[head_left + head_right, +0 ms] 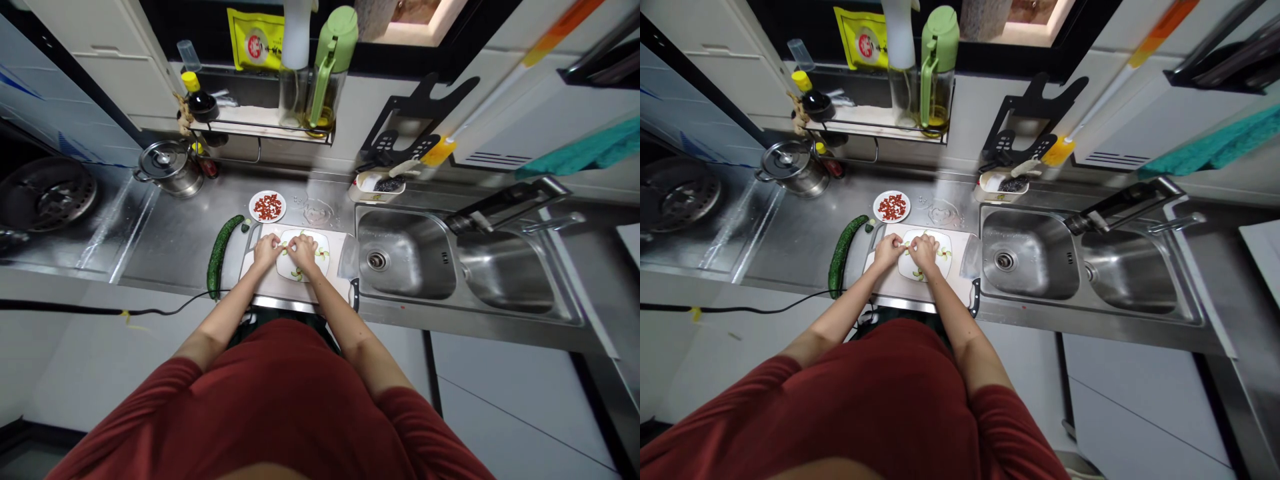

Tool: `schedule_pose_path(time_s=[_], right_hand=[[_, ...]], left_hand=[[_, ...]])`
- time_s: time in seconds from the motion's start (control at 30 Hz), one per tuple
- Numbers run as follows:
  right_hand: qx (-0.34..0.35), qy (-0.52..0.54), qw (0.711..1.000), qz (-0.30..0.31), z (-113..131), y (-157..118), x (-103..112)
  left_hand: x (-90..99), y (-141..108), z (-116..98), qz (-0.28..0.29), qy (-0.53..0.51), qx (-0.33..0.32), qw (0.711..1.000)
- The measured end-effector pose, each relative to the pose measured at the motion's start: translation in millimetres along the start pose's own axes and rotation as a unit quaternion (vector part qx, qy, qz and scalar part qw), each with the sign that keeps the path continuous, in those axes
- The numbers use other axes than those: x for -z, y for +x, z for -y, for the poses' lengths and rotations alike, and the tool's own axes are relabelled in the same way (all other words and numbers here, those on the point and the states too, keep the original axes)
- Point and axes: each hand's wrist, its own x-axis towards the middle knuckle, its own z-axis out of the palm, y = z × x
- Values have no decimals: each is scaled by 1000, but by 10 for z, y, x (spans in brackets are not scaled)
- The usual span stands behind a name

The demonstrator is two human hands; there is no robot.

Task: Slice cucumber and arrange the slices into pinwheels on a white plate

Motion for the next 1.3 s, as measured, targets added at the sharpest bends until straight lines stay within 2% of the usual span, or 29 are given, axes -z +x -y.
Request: schedule_pose_path(time_s=[0.83, 1.3], right_hand=[[-5, -2, 1000, 2, 8, 25, -31], [0, -13, 1000, -8, -25, -16, 39]], left_hand=[[-8, 25, -7, 4, 16, -4, 1000], [-4, 17, -4, -2, 0, 12, 1000]])
